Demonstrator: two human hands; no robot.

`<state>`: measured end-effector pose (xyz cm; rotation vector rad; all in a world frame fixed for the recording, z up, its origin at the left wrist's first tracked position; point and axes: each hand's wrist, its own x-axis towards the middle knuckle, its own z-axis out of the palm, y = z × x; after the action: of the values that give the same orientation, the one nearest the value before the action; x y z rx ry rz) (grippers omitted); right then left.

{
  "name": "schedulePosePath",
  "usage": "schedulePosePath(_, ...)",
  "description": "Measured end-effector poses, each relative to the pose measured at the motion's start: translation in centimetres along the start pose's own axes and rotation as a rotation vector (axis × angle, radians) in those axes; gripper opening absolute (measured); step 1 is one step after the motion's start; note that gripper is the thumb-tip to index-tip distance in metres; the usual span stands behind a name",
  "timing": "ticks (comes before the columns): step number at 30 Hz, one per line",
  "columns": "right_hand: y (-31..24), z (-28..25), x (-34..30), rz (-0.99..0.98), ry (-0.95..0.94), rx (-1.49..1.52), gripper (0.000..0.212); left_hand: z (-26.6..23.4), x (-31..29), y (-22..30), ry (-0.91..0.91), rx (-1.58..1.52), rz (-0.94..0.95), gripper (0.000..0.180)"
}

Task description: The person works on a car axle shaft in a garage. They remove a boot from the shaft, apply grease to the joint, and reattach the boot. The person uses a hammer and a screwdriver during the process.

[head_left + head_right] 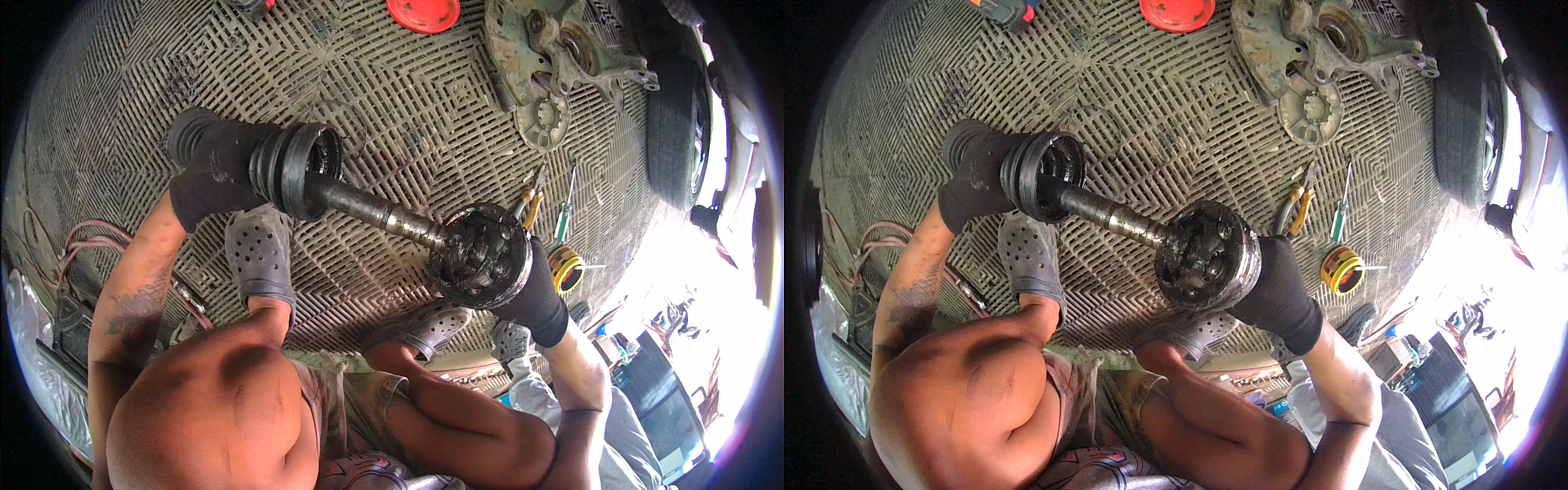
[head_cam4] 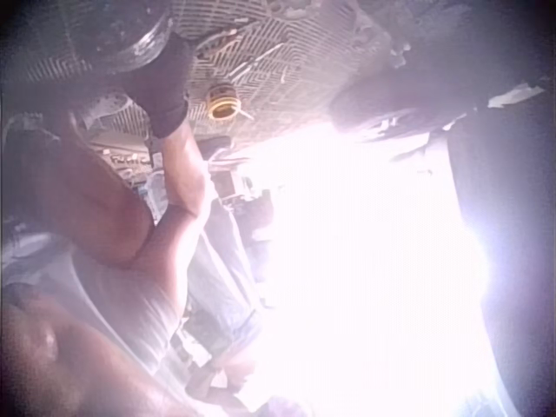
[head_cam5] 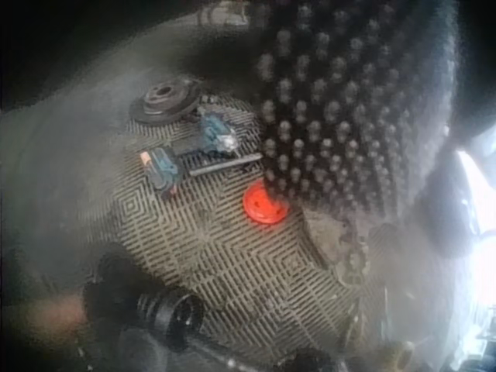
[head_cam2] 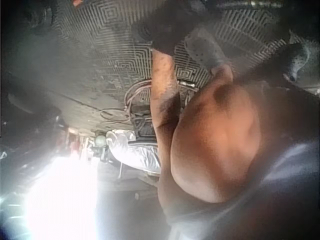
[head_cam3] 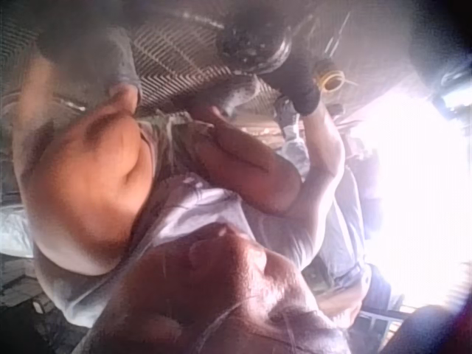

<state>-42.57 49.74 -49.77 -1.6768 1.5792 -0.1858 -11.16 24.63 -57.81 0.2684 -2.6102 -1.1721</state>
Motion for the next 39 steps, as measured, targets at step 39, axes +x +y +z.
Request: schedulePosePath(39, 3.6, 2.3, 4.0, 0.174, -0.493, -0.018, 0.036, -5.9, 7.1, 3.3, 0.046, 0.597, 0.246, 0.039)
